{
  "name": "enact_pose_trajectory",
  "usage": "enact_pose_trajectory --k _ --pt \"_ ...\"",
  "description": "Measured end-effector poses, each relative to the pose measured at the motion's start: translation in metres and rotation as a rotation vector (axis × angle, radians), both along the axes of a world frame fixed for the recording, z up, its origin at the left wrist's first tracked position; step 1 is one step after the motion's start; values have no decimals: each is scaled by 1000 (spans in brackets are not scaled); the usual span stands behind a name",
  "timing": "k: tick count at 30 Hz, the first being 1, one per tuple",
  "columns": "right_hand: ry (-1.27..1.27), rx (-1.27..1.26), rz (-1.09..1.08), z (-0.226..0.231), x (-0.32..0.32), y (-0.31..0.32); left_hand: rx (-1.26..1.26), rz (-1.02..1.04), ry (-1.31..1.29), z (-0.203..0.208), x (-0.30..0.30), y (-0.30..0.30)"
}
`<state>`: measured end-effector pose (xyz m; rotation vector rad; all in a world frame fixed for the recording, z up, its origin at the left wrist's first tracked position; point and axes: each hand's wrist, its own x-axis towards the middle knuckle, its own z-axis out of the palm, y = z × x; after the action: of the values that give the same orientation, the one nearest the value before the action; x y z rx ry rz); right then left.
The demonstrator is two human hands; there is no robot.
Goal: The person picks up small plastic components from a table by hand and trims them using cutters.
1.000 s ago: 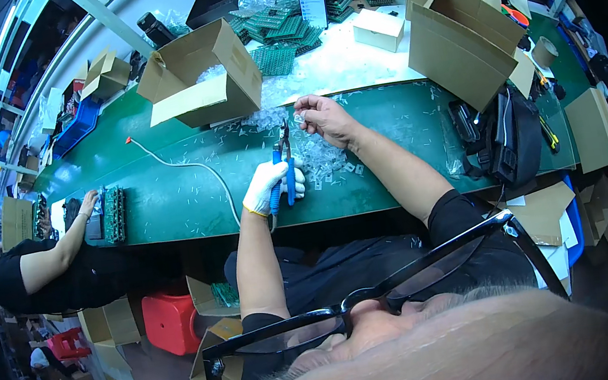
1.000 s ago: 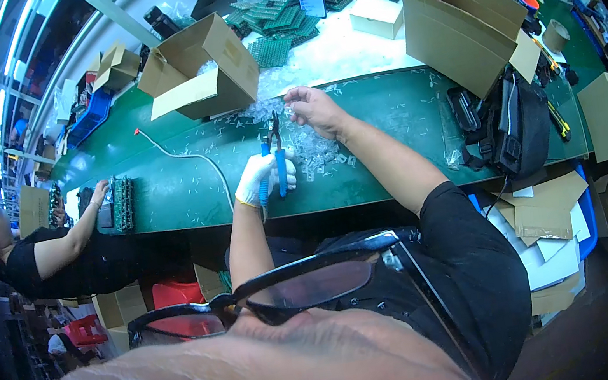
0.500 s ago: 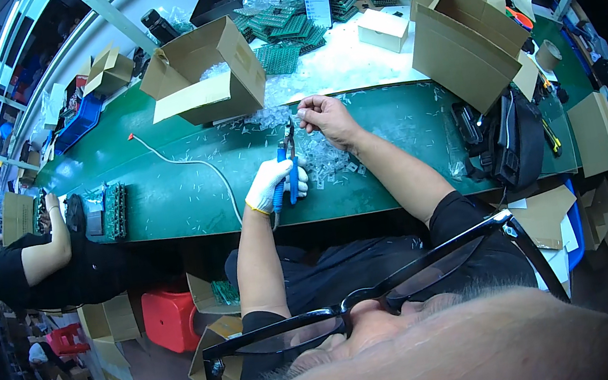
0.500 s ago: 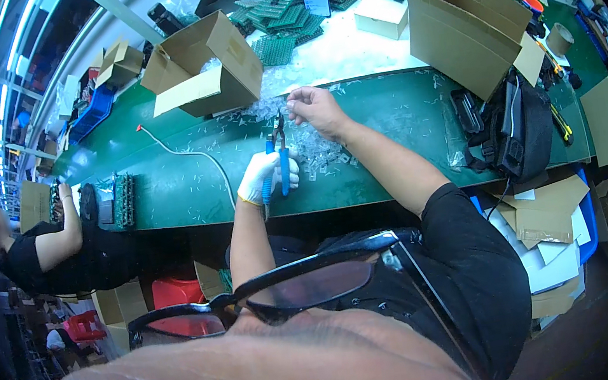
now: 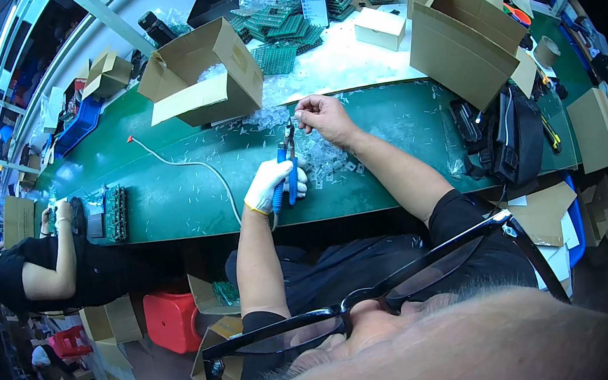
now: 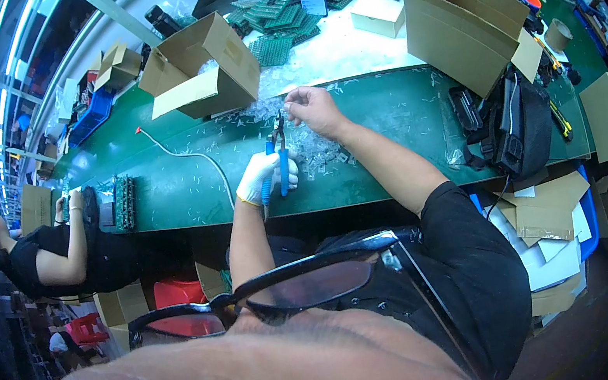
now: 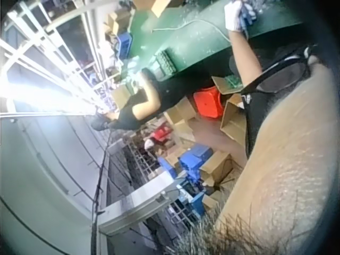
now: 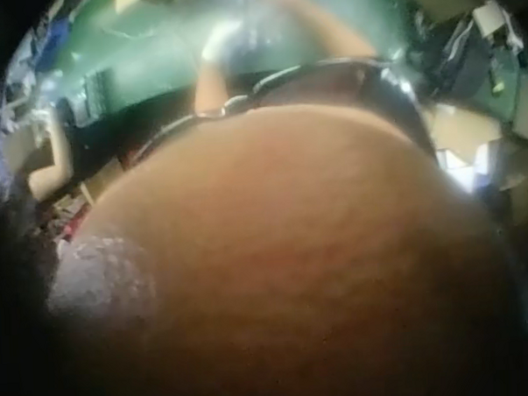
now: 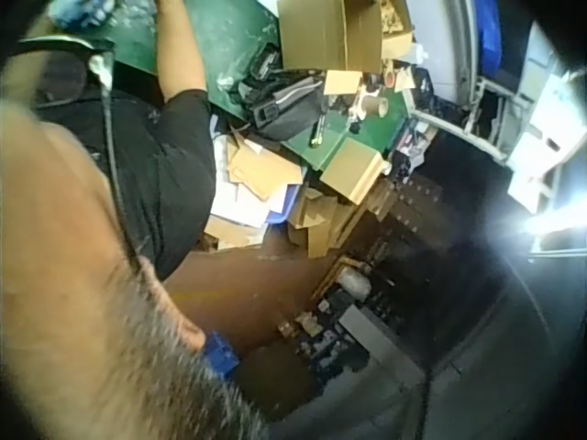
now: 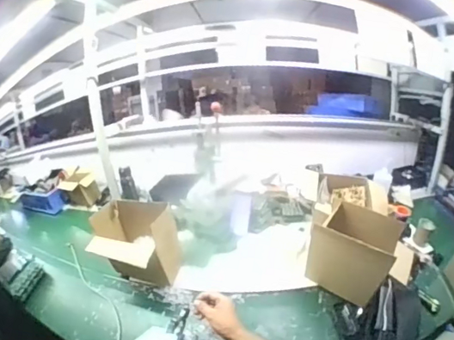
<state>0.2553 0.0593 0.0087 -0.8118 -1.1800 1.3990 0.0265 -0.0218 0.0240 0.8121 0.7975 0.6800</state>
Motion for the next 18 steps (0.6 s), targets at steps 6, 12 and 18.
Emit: enact_pose_trajectory --k 6,12,18 --pt "-57 6 -2 3 5 -1 110 28 176 11 4 -7" --pt "-88 -29 44 8 13 4 95 85 188 4 -1 -6" --pt "-679 105 272 -8 40 18 89 202 -74 -11 -1 -7"
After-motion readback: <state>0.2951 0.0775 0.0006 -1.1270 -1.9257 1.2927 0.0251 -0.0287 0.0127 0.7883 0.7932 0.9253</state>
